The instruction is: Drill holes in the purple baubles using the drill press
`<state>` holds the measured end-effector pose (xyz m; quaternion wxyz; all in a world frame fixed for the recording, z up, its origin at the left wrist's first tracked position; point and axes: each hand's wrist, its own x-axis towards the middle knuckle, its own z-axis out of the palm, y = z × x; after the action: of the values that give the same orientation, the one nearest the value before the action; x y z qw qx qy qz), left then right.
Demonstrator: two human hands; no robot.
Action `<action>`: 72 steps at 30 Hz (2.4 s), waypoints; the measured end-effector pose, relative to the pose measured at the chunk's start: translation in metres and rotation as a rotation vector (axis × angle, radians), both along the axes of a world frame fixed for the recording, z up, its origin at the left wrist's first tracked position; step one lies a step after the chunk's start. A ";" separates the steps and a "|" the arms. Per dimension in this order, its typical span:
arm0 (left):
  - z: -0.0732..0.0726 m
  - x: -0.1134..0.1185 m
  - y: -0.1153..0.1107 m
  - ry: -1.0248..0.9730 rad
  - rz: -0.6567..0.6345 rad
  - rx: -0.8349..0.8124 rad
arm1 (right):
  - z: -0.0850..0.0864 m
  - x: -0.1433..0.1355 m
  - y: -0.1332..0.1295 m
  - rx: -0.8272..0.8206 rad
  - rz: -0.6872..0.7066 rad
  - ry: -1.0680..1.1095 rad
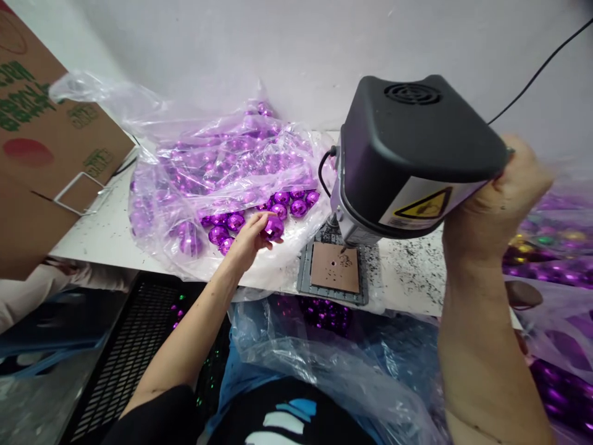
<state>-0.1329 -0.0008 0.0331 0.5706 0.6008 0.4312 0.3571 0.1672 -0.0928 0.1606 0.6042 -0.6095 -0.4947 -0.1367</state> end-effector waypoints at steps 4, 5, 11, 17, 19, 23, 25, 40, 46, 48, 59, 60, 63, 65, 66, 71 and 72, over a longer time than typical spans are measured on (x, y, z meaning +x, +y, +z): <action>0.002 0.023 -0.040 -0.231 -0.207 -0.272 | 0.002 -0.006 -0.001 -0.014 -0.007 0.029; 0.000 0.030 -0.047 -0.217 -0.230 -0.279 | 0.003 -0.006 -0.001 -0.019 -0.001 0.033; -0.023 0.062 -0.062 -0.051 -0.235 -0.164 | 0.005 -0.006 -0.004 -0.054 0.017 0.026; -0.033 0.077 -0.062 0.186 -0.240 0.208 | 0.004 -0.005 -0.004 -0.057 0.017 0.019; -0.032 0.081 -0.062 0.241 -0.261 0.287 | 0.004 -0.006 -0.003 -0.046 0.014 0.020; -0.030 0.089 -0.066 0.333 -0.280 0.406 | 0.004 -0.007 -0.002 -0.032 0.013 0.020; -0.031 0.092 -0.068 0.356 -0.290 0.450 | 0.004 -0.007 -0.002 -0.030 0.006 0.018; -0.046 0.114 -0.083 0.473 -0.133 0.734 | 0.004 -0.011 -0.008 -0.019 0.053 0.066; -0.053 0.116 -0.081 0.428 -0.108 0.744 | 0.006 -0.010 -0.007 -0.034 0.027 0.055; -0.055 0.117 -0.080 0.414 -0.096 0.744 | 0.007 -0.011 -0.008 -0.041 0.017 0.035; -0.054 0.117 -0.082 0.415 -0.078 0.738 | -0.063 -0.040 -0.077 0.098 -0.135 -0.133; -0.054 0.117 -0.082 0.417 -0.077 0.737 | -0.068 -0.041 -0.081 0.080 -0.115 -0.131; -0.055 0.117 -0.082 0.427 -0.079 0.726 | -0.072 -0.042 -0.085 0.066 -0.051 -0.153; -0.054 0.117 -0.081 0.433 -0.083 0.723 | -0.071 -0.042 -0.084 0.062 -0.045 -0.198; -0.053 0.117 -0.081 0.433 -0.086 0.723 | -0.070 -0.042 -0.082 0.066 -0.041 -0.211; -0.050 0.116 -0.082 0.417 -0.093 0.719 | -0.082 -0.040 -0.077 0.131 0.019 -0.196; -0.050 0.116 -0.082 0.413 -0.090 0.718 | -0.086 -0.039 -0.076 0.144 0.025 -0.209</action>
<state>-0.0167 -0.0826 -0.0172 0.2415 0.8389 0.3581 0.3312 0.1282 -0.1690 0.0743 0.5931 -0.5409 -0.5514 -0.2272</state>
